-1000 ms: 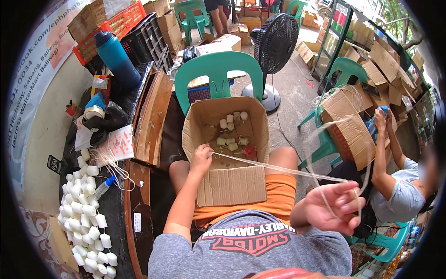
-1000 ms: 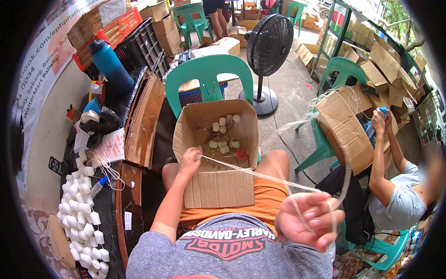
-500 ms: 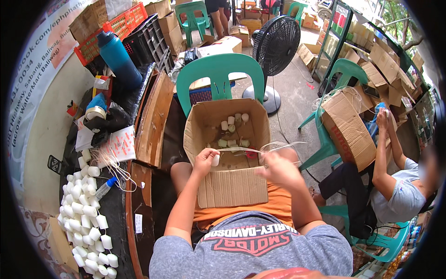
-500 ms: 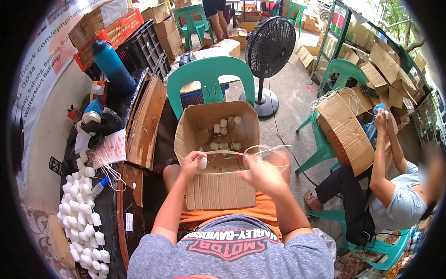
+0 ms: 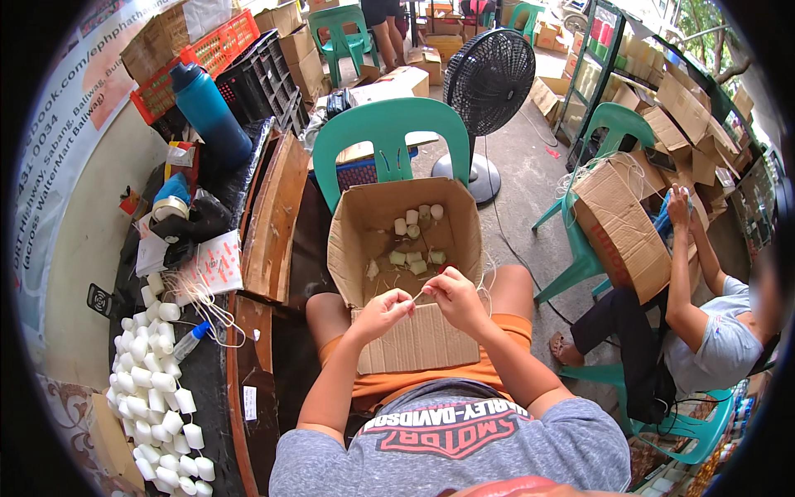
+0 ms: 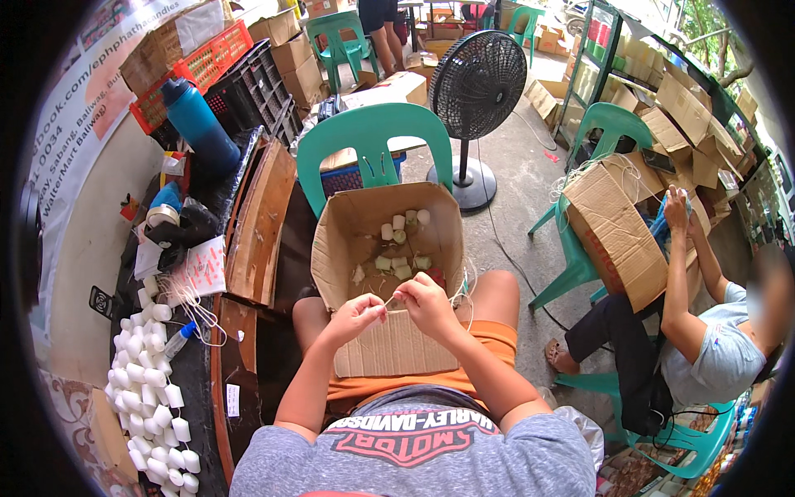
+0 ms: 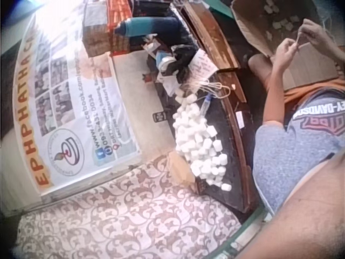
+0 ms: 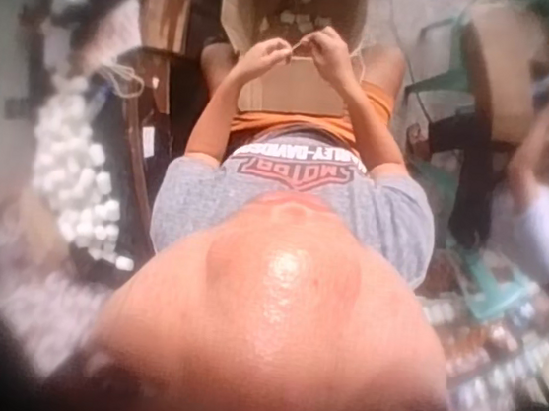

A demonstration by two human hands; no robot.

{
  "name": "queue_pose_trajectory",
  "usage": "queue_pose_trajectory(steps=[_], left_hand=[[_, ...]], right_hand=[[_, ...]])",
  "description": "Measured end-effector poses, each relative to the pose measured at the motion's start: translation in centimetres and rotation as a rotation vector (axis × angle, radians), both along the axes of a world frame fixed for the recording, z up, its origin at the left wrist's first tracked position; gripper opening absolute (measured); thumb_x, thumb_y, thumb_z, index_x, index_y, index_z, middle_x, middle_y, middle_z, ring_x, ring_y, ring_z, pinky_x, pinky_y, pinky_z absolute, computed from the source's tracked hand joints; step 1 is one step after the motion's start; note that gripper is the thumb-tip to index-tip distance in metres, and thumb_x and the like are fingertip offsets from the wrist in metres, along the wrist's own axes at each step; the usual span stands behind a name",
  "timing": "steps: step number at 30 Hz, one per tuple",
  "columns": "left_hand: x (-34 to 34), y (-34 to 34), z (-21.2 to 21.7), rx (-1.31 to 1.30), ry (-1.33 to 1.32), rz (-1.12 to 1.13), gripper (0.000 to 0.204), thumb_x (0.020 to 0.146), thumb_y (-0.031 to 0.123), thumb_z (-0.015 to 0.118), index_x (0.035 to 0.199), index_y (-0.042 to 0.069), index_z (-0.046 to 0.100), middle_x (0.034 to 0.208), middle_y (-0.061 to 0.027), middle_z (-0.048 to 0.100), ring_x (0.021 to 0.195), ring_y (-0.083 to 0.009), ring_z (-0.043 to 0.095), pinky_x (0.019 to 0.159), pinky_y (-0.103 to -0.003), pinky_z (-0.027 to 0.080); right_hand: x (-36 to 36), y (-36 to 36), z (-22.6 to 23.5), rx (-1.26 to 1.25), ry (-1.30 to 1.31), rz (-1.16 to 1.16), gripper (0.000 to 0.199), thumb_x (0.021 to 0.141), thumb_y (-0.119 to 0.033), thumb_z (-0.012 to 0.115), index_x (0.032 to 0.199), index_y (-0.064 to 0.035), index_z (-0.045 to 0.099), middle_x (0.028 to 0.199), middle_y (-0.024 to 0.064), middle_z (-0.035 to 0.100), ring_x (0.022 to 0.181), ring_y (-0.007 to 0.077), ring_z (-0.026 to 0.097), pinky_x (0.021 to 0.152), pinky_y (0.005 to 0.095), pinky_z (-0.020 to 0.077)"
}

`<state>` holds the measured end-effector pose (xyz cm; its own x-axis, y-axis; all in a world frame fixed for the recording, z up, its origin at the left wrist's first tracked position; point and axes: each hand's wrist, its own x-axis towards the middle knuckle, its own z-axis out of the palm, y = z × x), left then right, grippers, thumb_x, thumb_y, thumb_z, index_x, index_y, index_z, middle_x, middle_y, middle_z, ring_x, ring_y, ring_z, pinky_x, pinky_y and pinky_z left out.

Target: The person sits on the floor and strings white foam cubes onto a thin cord using both hands. They repeatedly pick up cubes from a cardboard box on their lap, thread the cord through them, and pull the cord to secure the cubes in a line.

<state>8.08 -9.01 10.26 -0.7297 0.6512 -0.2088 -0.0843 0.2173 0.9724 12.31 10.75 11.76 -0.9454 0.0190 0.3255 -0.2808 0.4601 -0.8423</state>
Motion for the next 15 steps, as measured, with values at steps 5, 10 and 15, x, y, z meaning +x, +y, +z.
queue_pose_trajectory(steps=[5,10,15], left_hand=[[1.3,0.8,-0.1,0.65,-0.528,0.29,0.016,0.094,0.019,0.053,0.101,0.006,0.061,0.093,-0.0025,0.062,0.087,-0.0145,0.061,0.078,-0.028,0.05],[1.8,1.3,-1.2,0.398,-0.19,0.4,0.02,0.093,0.018,0.055,0.1,0.002,0.064,0.099,-0.0032,0.058,0.092,-0.0126,0.057,0.08,-0.025,0.047],[2.0,0.7,-1.1,0.08,0.115,0.14,0.018,0.09,0.017,0.062,0.096,0.001,0.066,0.101,-0.002,0.056,0.094,-0.0096,0.054,0.082,-0.025,0.045]], right_hand=[[0.7,-1.5,-0.3,-0.023,0.032,-0.027,0.005,0.082,-0.007,0.064,0.083,-0.0028,0.062,0.077,0.0104,0.052,0.069,0.0263,0.056,0.061,0.0351,0.047],[1.7,-2.3,0.7,0.304,0.232,0.036,0.006,0.08,-0.006,0.063,0.085,-0.0037,0.062,0.078,0.0103,0.052,0.075,0.0285,0.054,0.064,0.0367,0.0456],[1.0,-0.9,0.9,0.411,0.235,-0.006,0.005,0.077,-0.013,0.065,0.08,-0.0112,0.061,0.082,0.0042,0.053,0.082,0.0241,0.053,0.072,0.0354,0.0417]])
